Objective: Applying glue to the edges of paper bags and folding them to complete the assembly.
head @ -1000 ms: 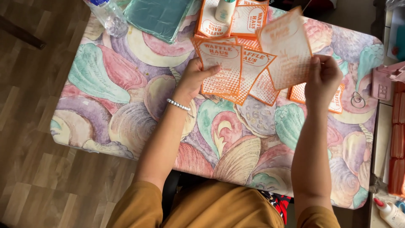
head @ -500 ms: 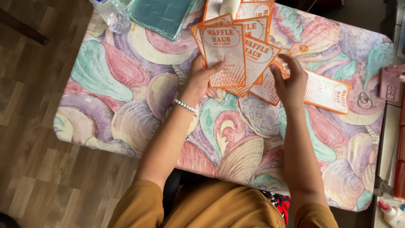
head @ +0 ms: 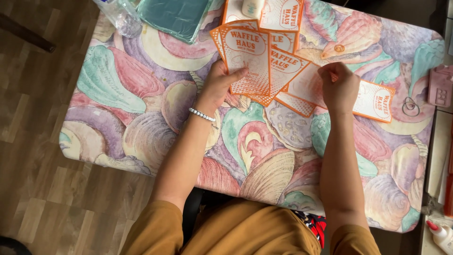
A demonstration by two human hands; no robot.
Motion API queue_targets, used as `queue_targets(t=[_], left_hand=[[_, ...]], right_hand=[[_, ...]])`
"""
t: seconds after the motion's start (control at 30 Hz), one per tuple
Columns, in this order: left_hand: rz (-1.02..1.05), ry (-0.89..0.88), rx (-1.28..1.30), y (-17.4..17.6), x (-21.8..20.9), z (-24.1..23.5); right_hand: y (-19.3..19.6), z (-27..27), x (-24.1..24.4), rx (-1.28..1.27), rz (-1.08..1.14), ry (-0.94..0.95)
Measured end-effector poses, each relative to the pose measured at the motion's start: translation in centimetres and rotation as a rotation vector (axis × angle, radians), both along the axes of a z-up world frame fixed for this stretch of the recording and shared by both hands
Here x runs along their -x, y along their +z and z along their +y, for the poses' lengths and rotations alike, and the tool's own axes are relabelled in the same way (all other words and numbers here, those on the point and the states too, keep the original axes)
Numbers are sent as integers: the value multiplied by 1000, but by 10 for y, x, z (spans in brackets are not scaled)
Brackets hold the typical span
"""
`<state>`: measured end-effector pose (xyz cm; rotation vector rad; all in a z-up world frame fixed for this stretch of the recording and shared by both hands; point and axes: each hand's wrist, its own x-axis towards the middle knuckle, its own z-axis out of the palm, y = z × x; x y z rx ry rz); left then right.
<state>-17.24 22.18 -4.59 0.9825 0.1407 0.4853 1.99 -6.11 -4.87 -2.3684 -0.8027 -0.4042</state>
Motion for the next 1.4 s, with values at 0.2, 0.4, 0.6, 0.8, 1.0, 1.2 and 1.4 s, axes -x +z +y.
queue_targets(t=[0.2,0.4,0.6,0.8,1.0,1.2,1.4], left_hand=[[-34,-47,123,14,6,7],[-48,-112,137,7,-3,-40],[-93,-73,-20,13,8,-127],[-159,95,-180,43,39,-203],[-126,52,-471,50,70,-232],[-17,75,-544,38,75,-244],[61,134,-534,17,72,-260]], right_hand=[[20,-26,5,-622,399,47],[0,-32,54,-1059,567,77],[-1,-56,130,-1035,550,301],[13,-122,178,-924,351,346],[-24,-135,191,-1024,465,194],[16,-113,216,-1001,459,260],[-37,-117,216,-1012,463,255]])
